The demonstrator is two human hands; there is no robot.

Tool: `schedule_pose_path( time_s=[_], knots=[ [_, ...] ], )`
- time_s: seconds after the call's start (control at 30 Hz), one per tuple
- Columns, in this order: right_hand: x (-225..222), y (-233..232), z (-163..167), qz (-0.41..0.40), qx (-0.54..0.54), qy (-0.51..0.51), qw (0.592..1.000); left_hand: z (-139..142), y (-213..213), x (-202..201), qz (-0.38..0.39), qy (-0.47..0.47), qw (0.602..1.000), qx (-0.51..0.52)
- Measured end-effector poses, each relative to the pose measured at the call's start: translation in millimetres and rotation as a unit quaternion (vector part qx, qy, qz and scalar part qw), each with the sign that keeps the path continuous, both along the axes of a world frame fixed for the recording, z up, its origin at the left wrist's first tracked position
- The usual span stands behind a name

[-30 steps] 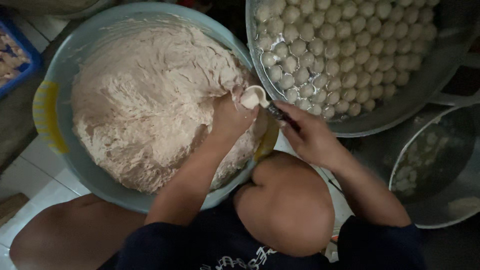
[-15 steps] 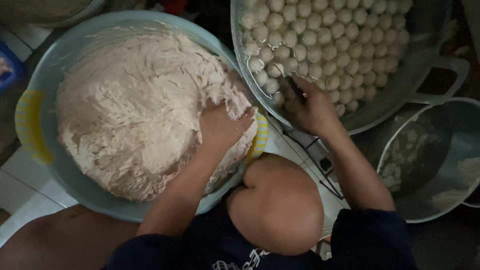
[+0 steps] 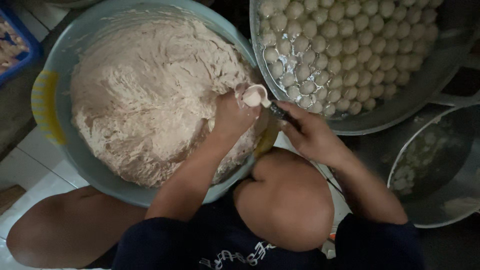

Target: The person sits on the floor and scoops portions of meat paste from a large basin with a spoon, shaping each portion by hand and dropping it into a water-filled tray already filled with similar balls. A tray of raw meat pieces sits nearby.

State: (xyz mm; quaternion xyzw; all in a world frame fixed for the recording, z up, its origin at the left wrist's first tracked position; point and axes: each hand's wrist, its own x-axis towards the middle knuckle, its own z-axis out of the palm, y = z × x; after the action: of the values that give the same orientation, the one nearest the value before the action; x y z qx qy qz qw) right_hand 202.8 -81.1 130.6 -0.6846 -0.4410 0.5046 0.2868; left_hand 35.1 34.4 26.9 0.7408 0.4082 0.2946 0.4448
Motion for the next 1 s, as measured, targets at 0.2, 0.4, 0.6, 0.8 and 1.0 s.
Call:
schedule_pose_path(
  time_s=[0.2,0.4,0.6,0.8,1.0],
  knots=[
    [8.5,9.3,18.6,0.164,0.138,0.003,0.977,4.0,42.1,-6.5,-0.05,0.249,0.966,-0.045],
    [31.6,13.0,10.5,-0.023,0.067,-0.182,0.981,4.4,78.5,-27.1,-0.015,0.312,0.946,0.091],
    [59.2,13.1,-31.5,-0.076,-0.009,-0.291,0.954,-11.0,69.2,-33.4,-0.108,0.412,0.904,-0.027],
    [79.4,15.4,-34.9,-0.02,-0.006,-0.376,0.926,-15.6,41.3,-48.2,-0.209,0.247,0.909,0.264],
    [58.4,16.0,-11.0,-0.101,-0.012,-0.36,0.927,-6.6,17.5,-11.0,-0.094,0.176,0.978,0.065]
  ],
)
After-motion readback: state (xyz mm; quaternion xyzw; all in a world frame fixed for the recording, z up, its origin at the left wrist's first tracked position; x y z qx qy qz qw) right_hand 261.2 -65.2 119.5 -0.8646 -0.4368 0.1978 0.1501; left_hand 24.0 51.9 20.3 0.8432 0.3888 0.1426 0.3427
